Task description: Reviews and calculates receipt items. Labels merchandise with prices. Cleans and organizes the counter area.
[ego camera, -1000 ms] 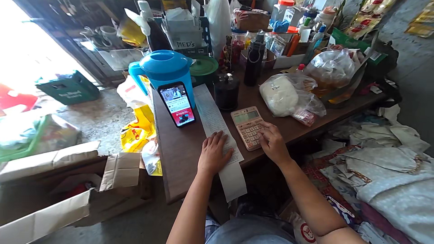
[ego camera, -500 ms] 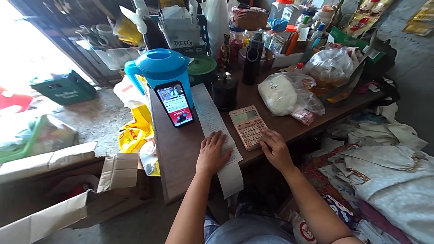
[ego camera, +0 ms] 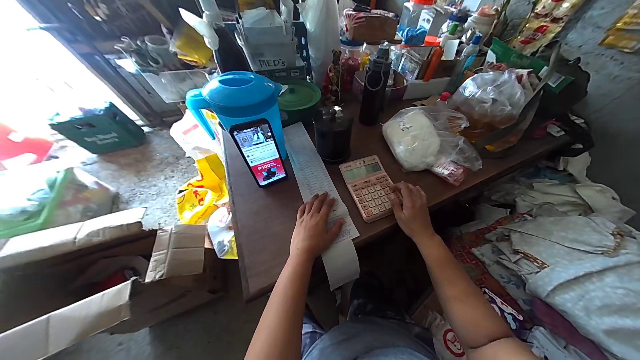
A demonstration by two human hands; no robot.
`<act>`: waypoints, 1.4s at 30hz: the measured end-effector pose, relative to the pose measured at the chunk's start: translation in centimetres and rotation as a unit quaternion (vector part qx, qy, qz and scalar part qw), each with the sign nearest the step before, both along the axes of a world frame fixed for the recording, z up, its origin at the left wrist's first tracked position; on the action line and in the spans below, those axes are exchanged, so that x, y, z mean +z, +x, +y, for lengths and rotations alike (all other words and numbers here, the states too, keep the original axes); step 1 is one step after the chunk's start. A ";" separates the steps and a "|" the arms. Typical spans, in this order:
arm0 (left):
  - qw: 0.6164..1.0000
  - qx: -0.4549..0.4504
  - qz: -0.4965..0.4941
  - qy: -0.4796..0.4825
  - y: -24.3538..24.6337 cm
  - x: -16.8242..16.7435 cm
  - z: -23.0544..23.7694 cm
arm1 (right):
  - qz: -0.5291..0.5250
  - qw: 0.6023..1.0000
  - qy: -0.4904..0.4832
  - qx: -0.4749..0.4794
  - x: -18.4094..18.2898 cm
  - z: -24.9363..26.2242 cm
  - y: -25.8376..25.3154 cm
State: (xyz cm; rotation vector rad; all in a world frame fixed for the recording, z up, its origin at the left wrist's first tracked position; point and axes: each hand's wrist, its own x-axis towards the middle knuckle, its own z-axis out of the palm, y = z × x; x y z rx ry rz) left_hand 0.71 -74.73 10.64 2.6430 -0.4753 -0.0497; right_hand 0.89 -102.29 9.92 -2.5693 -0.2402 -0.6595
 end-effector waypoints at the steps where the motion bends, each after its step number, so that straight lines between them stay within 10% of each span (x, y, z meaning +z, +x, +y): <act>1: 1.000 0.001 -0.001 0.000 0.0 0.0 0.0 | -0.010 1.000 -0.002 0.002 0.0 0.3 -0.1; 42: 1.000 0.000 -0.006 -0.007 0.0 -0.2 0.0 | 0.041 0.998 -0.035 -0.016 -0.3 0.2 -0.2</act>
